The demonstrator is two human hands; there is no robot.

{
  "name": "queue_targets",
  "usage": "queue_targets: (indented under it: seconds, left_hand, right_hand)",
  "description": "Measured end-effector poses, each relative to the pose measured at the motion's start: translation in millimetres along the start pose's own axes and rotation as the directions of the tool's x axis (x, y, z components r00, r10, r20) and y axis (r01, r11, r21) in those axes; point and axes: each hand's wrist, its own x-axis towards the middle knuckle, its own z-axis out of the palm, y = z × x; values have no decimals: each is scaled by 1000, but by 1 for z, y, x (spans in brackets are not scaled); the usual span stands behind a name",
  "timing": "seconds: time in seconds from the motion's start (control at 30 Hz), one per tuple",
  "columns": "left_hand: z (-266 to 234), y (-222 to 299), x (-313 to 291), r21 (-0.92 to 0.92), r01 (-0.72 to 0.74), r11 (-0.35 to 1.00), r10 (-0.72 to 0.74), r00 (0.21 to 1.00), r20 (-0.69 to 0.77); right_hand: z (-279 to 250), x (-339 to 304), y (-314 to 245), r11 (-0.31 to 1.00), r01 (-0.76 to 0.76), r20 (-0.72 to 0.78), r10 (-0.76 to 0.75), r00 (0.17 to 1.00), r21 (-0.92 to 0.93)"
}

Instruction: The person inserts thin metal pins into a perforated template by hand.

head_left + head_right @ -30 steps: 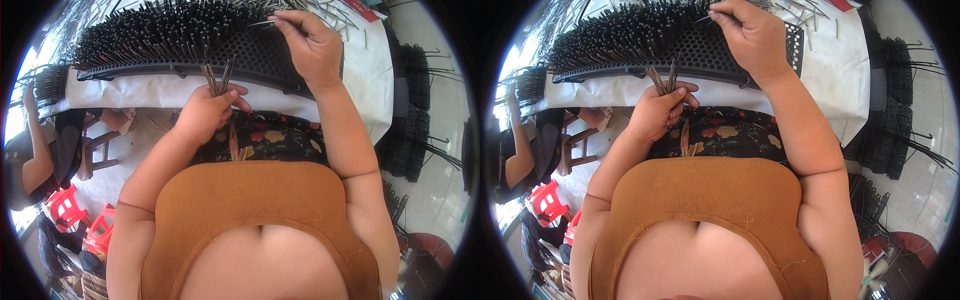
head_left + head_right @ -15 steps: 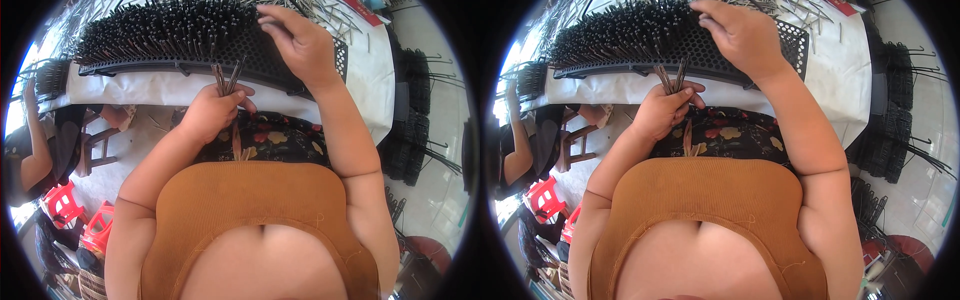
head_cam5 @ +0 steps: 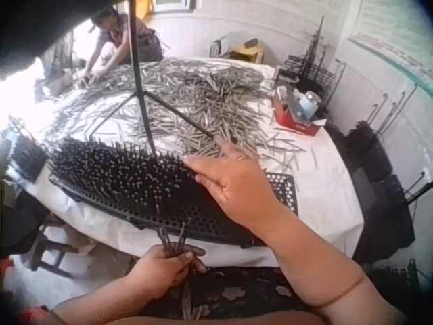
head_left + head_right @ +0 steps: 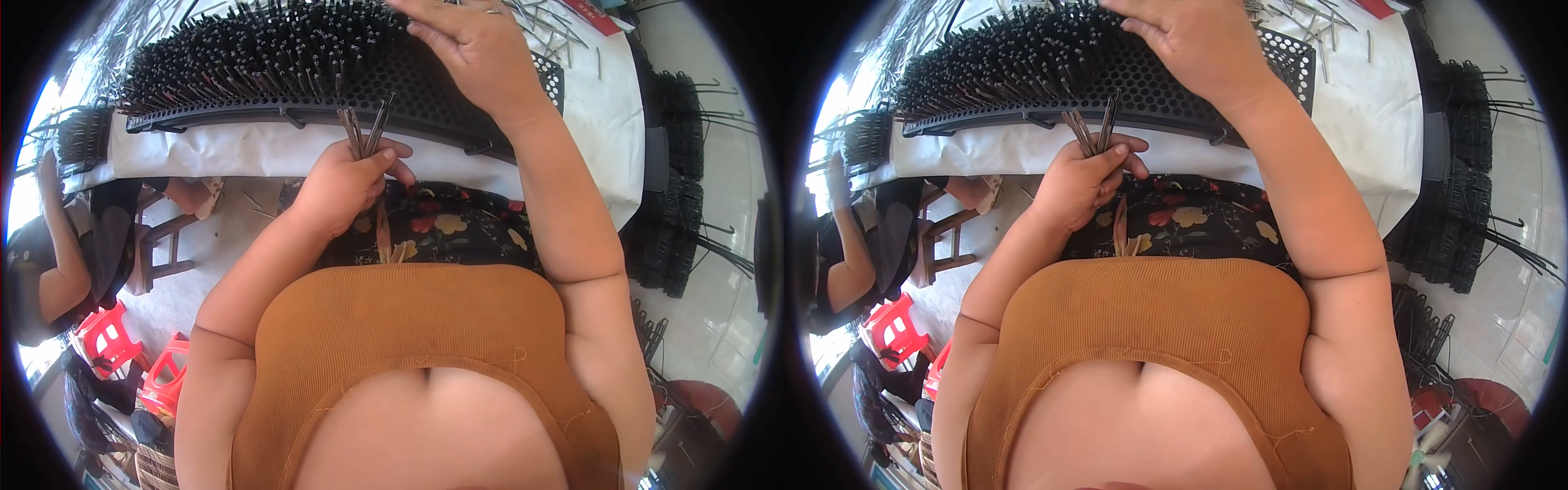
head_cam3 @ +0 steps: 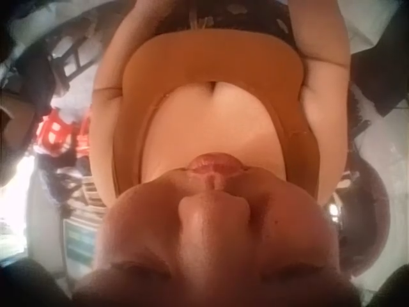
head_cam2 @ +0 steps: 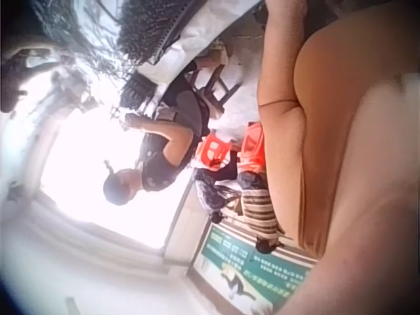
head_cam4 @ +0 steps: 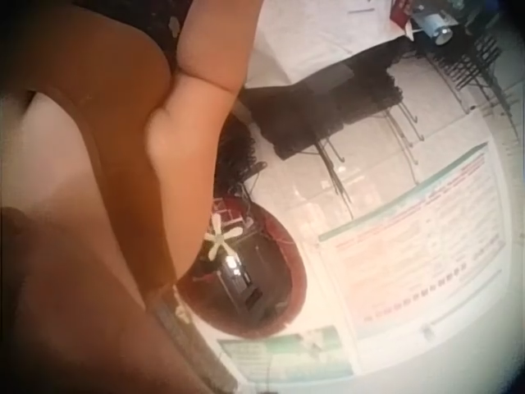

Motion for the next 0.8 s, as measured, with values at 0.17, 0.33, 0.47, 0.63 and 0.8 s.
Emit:
queue_targets:
  seconds: [0.17, 0.33, 0.47, 0.63, 0.8]
  left_hand:
    - [4, 3, 0, -13, -12, 1000, 12, 1000, 24]
    - [5, 7, -10, -104, -85, 991, 97, 988, 123]
    - [6, 8, -10, -162, -70, 984, 116, 948, 297]
    - [6, 17, -2, -207, 40, 977, 14, 968, 252]
    - [7, 17, 0, -169, 94, 981, -80, 993, 85]
  right_hand:
    - [15, -10, 12, 966, 213, -89, -227, 970, -150]
    - [3, -32, -33, 762, -289, 74, 304, 950, 579]
    - [-6, -43, -43, 183, -646, 575, 322, 752, 742]
    - [-19, -47, -10, 319, -434, 171, 605, 777, 843]
    - [-21, -63, 19, 682, -262, -225, 537, 813, 682]
